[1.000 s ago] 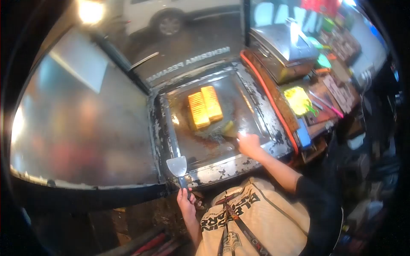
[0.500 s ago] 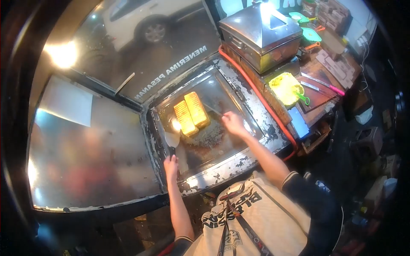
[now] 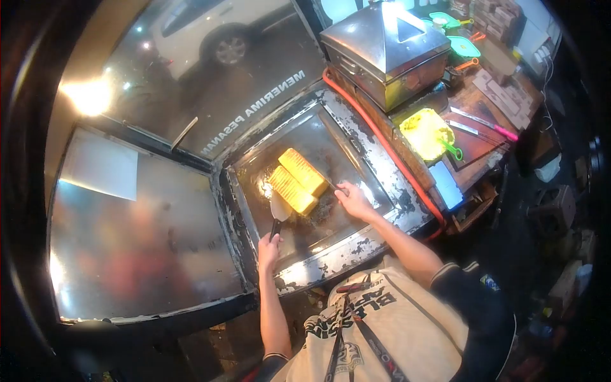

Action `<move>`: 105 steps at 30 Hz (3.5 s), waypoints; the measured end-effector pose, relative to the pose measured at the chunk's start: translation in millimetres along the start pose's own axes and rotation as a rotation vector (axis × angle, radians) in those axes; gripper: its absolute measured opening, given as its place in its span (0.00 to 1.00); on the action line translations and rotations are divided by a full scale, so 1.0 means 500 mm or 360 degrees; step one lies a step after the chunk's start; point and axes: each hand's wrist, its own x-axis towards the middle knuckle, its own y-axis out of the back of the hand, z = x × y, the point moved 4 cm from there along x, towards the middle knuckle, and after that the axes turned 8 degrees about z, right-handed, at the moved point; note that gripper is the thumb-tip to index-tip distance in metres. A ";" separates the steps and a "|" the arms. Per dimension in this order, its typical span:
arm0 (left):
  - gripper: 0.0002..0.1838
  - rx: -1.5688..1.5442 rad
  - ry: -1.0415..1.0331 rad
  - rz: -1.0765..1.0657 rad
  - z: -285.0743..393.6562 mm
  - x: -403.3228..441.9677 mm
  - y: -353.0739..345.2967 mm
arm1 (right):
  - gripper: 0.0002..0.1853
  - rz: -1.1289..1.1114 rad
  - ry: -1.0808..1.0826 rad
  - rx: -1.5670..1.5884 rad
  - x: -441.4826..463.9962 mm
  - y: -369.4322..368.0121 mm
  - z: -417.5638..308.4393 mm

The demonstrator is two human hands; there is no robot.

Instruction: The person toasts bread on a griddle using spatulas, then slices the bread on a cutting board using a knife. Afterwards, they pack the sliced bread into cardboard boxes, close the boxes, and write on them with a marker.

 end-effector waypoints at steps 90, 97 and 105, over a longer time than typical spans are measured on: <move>0.19 0.0414 -0.0329 -0.0312 0.149 0.078 -0.101 | 0.20 -0.0325 0.0140 -0.0719 0.043 0.056 0.051; 0.16 0.0503 -0.0371 0.0034 0.156 0.074 -0.073 | 0.18 0.0070 0.0696 -0.0896 -0.010 0.077 -0.131; 0.22 0.0092 -0.0203 0.0194 0.081 0.040 0.021 | 0.20 0.0118 0.0615 -0.1074 0.062 0.112 -0.142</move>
